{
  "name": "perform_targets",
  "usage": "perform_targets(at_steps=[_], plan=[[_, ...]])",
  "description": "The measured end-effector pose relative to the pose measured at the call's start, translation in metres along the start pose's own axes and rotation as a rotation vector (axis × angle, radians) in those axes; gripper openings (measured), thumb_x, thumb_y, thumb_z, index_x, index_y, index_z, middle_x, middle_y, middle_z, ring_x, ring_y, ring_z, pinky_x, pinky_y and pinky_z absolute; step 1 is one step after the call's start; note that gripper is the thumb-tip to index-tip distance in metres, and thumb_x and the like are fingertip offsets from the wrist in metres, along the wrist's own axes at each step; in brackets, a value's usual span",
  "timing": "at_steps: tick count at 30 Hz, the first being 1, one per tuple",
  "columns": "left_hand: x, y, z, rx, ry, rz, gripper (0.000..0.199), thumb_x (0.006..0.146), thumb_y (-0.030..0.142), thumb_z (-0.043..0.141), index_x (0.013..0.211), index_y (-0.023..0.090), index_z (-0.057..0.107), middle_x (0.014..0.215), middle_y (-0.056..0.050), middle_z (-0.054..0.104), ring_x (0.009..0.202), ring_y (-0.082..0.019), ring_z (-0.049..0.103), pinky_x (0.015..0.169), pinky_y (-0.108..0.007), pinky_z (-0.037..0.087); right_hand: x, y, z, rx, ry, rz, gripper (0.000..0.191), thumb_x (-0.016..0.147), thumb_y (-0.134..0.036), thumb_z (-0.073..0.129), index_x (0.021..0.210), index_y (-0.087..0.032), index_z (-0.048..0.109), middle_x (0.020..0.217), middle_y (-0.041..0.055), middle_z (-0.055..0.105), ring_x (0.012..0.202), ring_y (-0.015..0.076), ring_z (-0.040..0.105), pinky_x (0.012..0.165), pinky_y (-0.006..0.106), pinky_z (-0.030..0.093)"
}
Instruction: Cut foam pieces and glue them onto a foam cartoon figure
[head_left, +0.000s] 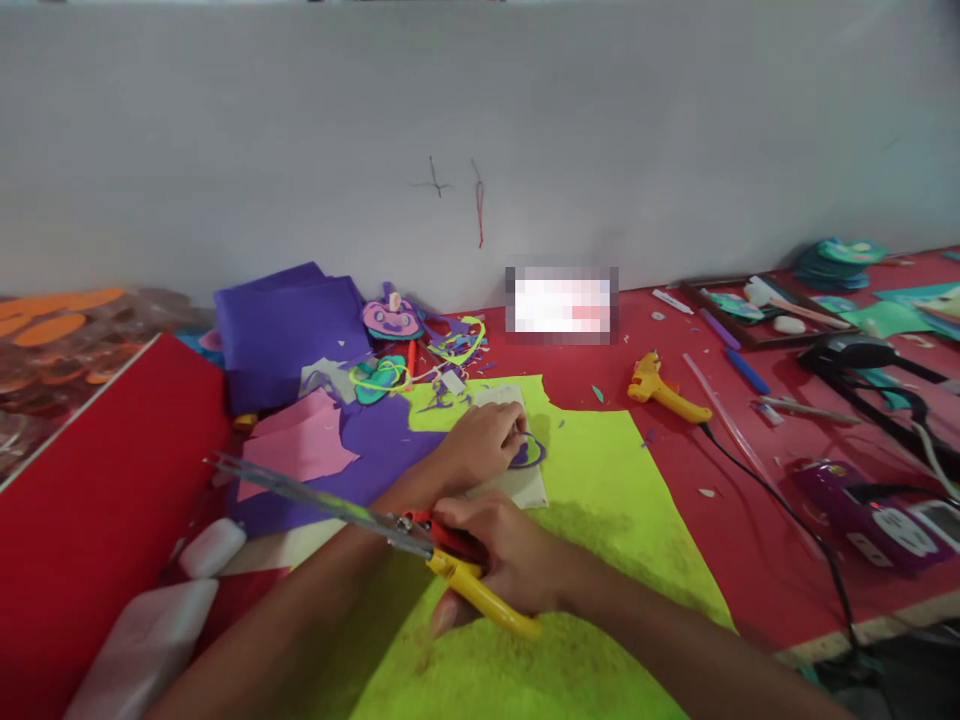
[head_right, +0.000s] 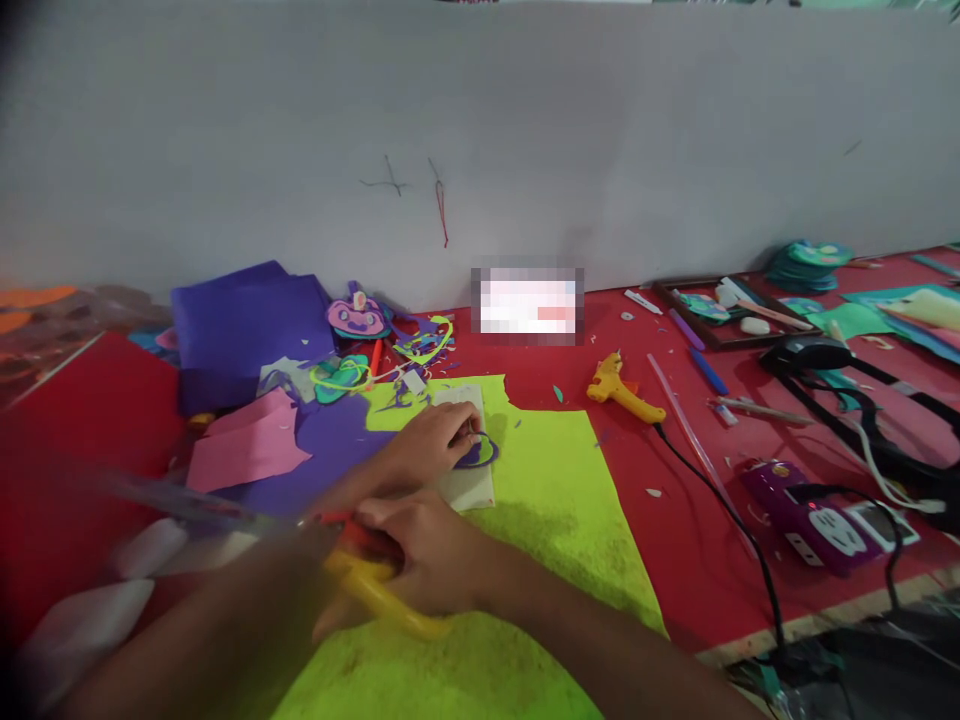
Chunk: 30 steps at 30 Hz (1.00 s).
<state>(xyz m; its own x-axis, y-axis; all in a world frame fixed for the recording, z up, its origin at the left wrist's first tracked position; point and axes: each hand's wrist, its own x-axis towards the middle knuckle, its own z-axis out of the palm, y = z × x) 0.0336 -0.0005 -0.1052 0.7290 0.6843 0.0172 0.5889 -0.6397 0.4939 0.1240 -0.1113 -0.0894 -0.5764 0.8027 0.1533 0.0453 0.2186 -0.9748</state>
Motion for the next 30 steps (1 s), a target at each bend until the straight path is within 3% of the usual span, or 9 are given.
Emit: perform_targets(at_steps=[3,7,17,23,30], plan=[[0.001,-0.006,-0.007,-0.100,-0.041,0.030,0.024,0.100,0.021,0.043,0.112,0.021,0.063,0.111,-0.007,0.073,0.100,-0.022,0.065,0.089,-0.036,0.046,0.001,0.000,0.001,0.018,-0.018,0.007,0.064,0.071,-0.072,0.081,0.071,-0.023,0.040,0.063,-0.0090,0.033,0.062,0.0103,0.026,0.056,0.027,0.020],[0.001,-0.013,-0.013,-0.117,-0.095,0.135,0.027,0.101,0.023,0.044,0.117,0.022,0.065,0.120,-0.007,0.073,0.109,-0.023,0.065,0.095,-0.036,0.046,0.001,0.000,0.002,0.026,-0.028,0.007,0.060,0.071,-0.069,0.082,0.074,-0.022,0.045,0.063,-0.0091,0.036,0.062,0.0105,0.028,0.056,0.027,0.023],[0.004,-0.020,-0.005,0.030,-0.079,0.226,0.016,0.101,0.029,0.054,0.107,0.022,0.066,0.107,-0.005,0.072,0.097,-0.021,0.062,0.082,-0.032,0.041,-0.001,-0.001,0.000,0.019,-0.009,0.078,0.051,0.074,-0.059,0.084,0.079,-0.021,0.051,0.066,-0.0079,0.040,0.062,0.0106,0.034,0.055,0.025,0.026],[0.004,-0.024,-0.002,-0.062,-0.027,0.203,0.016,0.098,0.036,0.062,0.099,0.021,0.066,0.091,-0.001,0.070,0.082,-0.017,0.059,0.073,-0.029,0.038,-0.001,-0.001,-0.001,-0.014,0.005,0.075,0.050,0.075,-0.056,0.084,0.075,-0.021,0.047,0.065,-0.0082,0.039,0.060,0.0098,0.033,0.054,0.025,0.025],[0.006,-0.021,0.002,-0.222,0.033,0.170,0.021,0.098,0.037,0.061,0.091,0.019,0.070,0.091,-0.004,0.070,0.082,-0.017,0.061,0.076,-0.028,0.044,0.000,-0.002,0.000,-0.018,0.010,0.054,0.049,0.078,-0.050,0.083,0.072,-0.022,0.043,0.065,-0.0082,0.040,0.060,0.0091,0.033,0.054,0.024,0.026]])
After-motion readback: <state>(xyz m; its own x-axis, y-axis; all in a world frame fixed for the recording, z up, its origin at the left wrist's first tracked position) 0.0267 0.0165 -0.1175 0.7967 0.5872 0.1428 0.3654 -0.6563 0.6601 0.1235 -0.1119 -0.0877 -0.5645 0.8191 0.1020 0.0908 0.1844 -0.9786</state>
